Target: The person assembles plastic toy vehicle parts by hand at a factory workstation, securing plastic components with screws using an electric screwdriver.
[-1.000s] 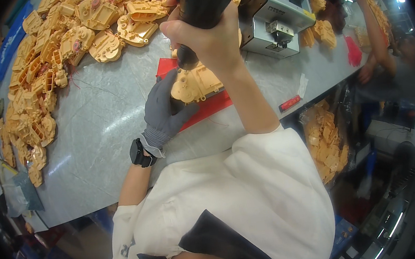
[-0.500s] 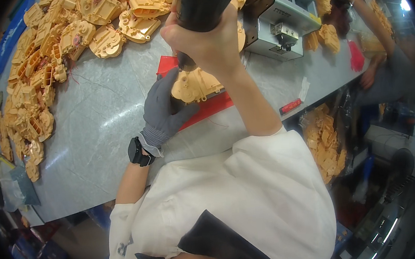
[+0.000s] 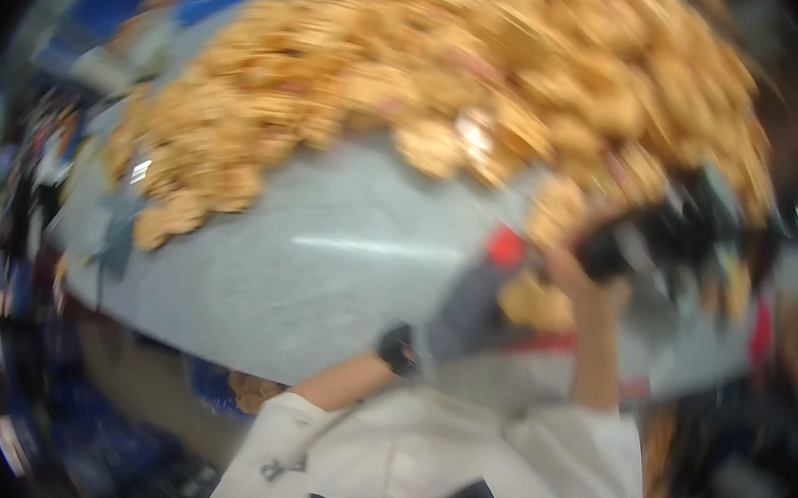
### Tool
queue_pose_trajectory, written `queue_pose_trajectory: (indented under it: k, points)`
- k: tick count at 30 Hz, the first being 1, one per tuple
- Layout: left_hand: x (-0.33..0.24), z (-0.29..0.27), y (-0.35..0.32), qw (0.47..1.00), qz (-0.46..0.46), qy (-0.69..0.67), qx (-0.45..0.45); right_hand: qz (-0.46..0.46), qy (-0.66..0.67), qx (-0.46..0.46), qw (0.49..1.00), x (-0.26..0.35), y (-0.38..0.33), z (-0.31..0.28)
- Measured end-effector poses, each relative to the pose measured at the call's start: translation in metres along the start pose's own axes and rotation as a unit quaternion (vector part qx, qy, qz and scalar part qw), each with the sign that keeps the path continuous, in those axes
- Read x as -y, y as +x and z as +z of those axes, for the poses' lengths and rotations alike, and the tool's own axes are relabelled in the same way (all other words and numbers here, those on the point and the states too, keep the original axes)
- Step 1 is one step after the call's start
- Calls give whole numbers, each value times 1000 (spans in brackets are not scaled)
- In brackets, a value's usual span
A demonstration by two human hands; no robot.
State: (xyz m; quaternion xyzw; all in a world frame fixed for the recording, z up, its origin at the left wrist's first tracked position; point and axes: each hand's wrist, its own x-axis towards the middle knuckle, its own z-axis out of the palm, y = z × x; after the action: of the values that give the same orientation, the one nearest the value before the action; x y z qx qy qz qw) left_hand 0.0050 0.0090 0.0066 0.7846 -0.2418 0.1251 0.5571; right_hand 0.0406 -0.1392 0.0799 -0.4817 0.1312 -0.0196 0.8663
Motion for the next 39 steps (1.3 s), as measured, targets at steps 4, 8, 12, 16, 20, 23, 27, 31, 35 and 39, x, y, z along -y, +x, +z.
queue_pose_trajectory:
  k: [4,8,12,16,20,23,27,31,35,39]
  points:
    - [-17,28,-9,990,-107,-7,86,-80,-86,70,991,21,-28,-16]
    - [-16,28,-8,976,-183,77,88,-176,-39,168,969,20,-33,40]
    - [-6,38,2,975,-193,56,93,-216,10,307,927,48,-59,58]
    - [-8,32,13,972,-215,60,75,-230,48,412,880,71,-80,66]
    - [-3,39,14,977,-198,56,60,-252,97,525,807,86,-92,89]
    - [-1,41,7,988,-149,42,17,-257,129,606,741,94,-103,102]
    - [-9,24,8,974,-209,64,63,-247,173,706,641,99,-113,118]
    - [-2,31,12,951,-260,-157,51,-315,158,707,613,104,-120,110]
    - [-30,-93,-18,874,-140,-440,-149,-315,-16,658,684,130,-104,74]
    - [-62,-194,-166,755,-232,-407,-458,-389,-37,595,703,137,-64,37]
